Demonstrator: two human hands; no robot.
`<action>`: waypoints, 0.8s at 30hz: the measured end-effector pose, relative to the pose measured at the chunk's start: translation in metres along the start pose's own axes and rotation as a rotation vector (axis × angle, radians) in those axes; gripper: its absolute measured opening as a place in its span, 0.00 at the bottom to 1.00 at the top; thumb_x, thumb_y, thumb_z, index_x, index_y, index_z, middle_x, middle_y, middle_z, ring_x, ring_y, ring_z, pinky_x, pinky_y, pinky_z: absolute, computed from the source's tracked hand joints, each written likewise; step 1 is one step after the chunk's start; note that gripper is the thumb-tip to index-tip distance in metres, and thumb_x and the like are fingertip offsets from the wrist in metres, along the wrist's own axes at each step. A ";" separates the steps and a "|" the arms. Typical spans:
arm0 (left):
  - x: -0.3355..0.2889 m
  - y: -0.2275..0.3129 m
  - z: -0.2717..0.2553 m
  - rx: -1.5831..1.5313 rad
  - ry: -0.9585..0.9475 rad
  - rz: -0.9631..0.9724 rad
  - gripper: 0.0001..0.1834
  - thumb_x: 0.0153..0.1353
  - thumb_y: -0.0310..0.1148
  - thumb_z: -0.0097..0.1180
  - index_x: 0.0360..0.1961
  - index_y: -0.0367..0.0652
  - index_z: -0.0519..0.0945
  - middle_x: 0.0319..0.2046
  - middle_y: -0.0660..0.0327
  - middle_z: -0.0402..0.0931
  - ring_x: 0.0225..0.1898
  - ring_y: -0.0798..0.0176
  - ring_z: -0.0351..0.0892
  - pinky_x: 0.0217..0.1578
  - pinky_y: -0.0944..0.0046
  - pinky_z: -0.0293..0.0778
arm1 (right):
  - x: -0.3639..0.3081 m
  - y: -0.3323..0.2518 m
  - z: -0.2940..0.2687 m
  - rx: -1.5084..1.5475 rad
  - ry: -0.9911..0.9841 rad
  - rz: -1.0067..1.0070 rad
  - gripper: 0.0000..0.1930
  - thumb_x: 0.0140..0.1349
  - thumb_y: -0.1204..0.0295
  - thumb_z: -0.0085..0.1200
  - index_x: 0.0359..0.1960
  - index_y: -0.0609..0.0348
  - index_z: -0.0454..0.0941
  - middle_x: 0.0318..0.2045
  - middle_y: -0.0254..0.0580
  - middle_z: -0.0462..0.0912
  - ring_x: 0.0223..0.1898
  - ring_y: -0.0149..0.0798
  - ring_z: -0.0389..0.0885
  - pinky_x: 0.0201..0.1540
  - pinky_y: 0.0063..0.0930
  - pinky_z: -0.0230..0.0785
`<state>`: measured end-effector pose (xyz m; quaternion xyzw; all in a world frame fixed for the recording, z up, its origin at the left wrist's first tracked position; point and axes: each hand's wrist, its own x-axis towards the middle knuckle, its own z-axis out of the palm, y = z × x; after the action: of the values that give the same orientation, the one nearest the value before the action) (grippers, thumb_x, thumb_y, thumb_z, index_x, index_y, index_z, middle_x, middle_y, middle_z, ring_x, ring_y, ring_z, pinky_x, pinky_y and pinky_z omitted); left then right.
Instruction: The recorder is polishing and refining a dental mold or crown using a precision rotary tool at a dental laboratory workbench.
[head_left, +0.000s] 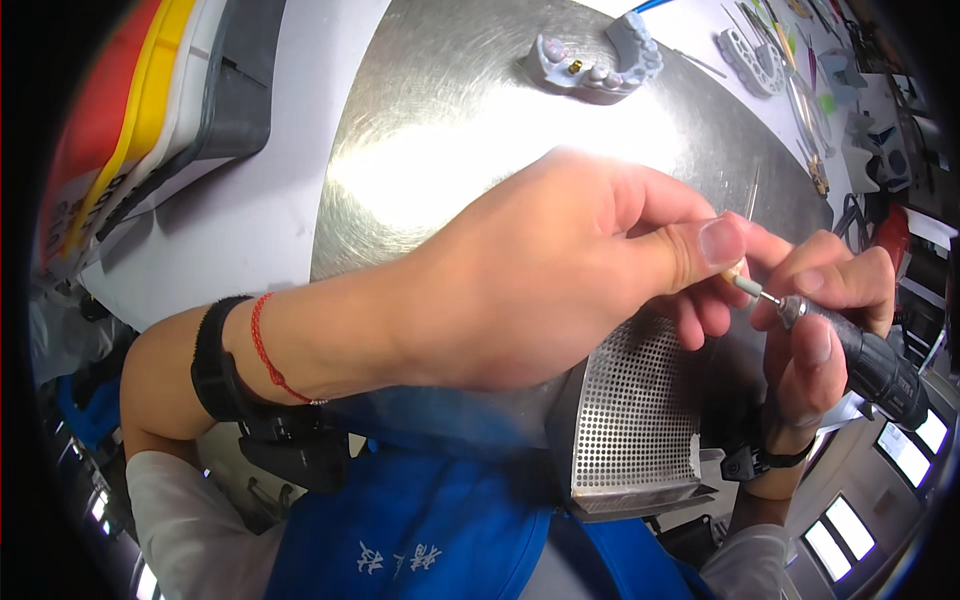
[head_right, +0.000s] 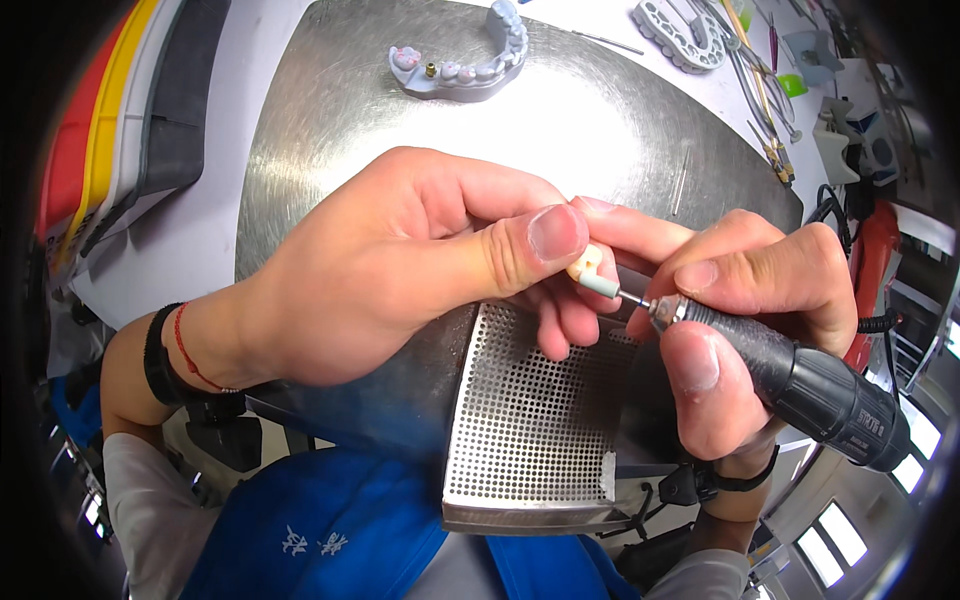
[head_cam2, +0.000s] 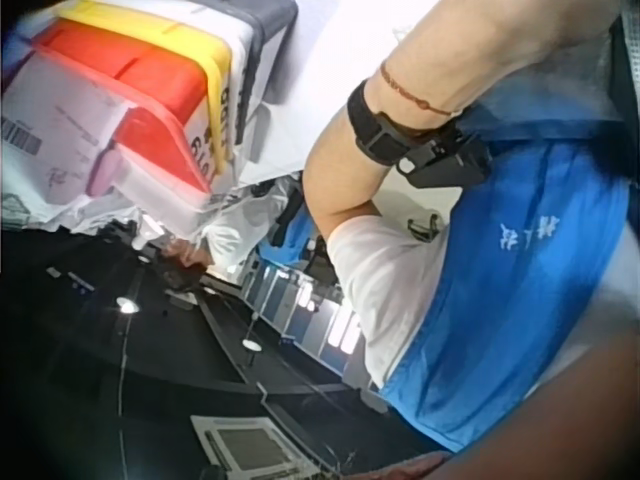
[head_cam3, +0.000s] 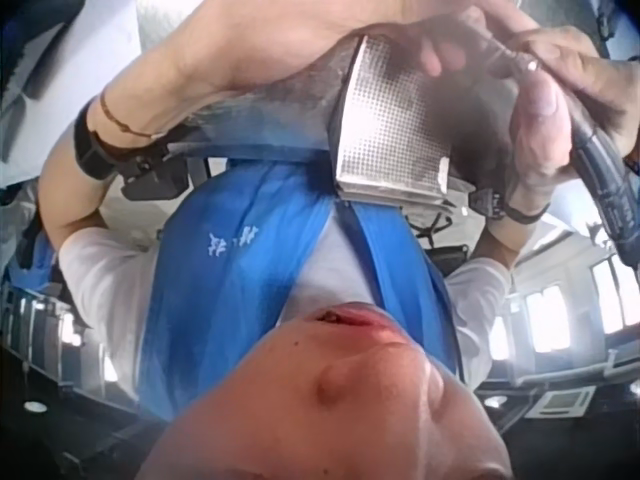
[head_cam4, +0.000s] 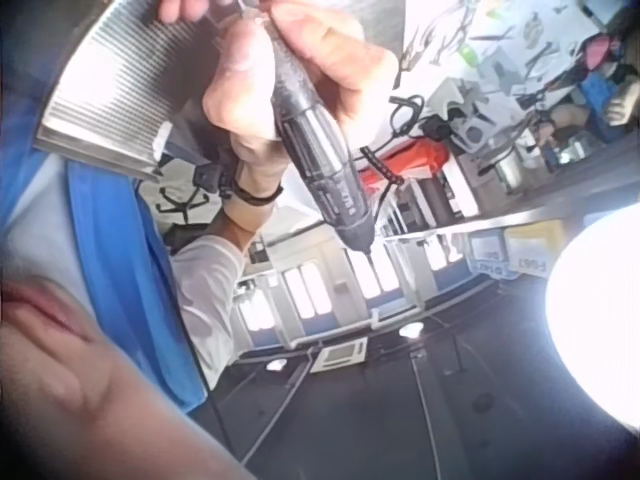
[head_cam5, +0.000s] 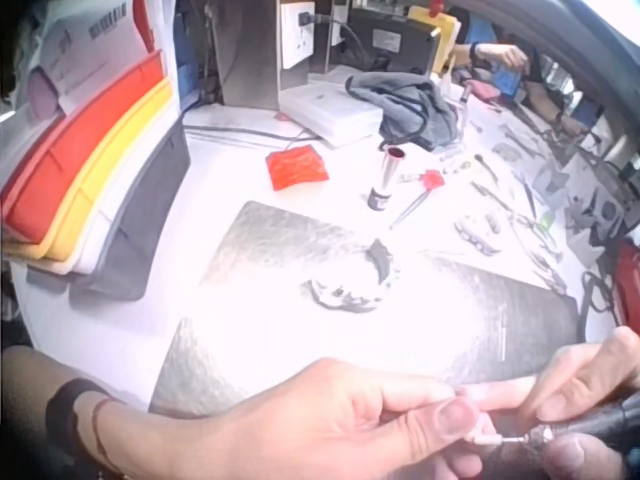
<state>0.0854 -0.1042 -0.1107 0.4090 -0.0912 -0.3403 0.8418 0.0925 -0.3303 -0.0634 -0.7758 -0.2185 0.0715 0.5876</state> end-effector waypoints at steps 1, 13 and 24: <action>0.000 0.001 0.000 -0.001 -0.001 -0.012 0.23 0.79 0.42 0.48 0.49 0.27 0.81 0.52 0.52 0.82 0.42 0.68 0.81 0.47 0.66 0.79 | -0.001 -0.001 0.000 -0.002 -0.001 0.001 0.16 0.66 0.60 0.58 0.40 0.59 0.70 0.25 0.45 0.75 0.32 0.43 0.86 0.50 0.42 0.80; 0.001 -0.002 0.000 -0.003 0.002 0.008 0.24 0.79 0.41 0.47 0.52 0.26 0.80 0.56 0.51 0.80 0.44 0.67 0.81 0.48 0.66 0.79 | -0.001 0.000 0.002 0.016 0.007 0.011 0.17 0.66 0.60 0.60 0.40 0.59 0.69 0.25 0.45 0.75 0.32 0.44 0.86 0.54 0.47 0.79; 0.002 -0.001 0.001 -0.002 0.001 -0.003 0.23 0.79 0.40 0.48 0.51 0.25 0.80 0.59 0.51 0.79 0.43 0.67 0.80 0.48 0.66 0.79 | -0.001 -0.002 0.003 0.005 0.038 0.037 0.18 0.65 0.59 0.61 0.39 0.59 0.69 0.24 0.44 0.75 0.37 0.50 0.88 0.57 0.53 0.78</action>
<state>0.0853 -0.1067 -0.1110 0.4086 -0.0896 -0.3415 0.8417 0.0897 -0.3275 -0.0624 -0.7795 -0.1929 0.0681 0.5920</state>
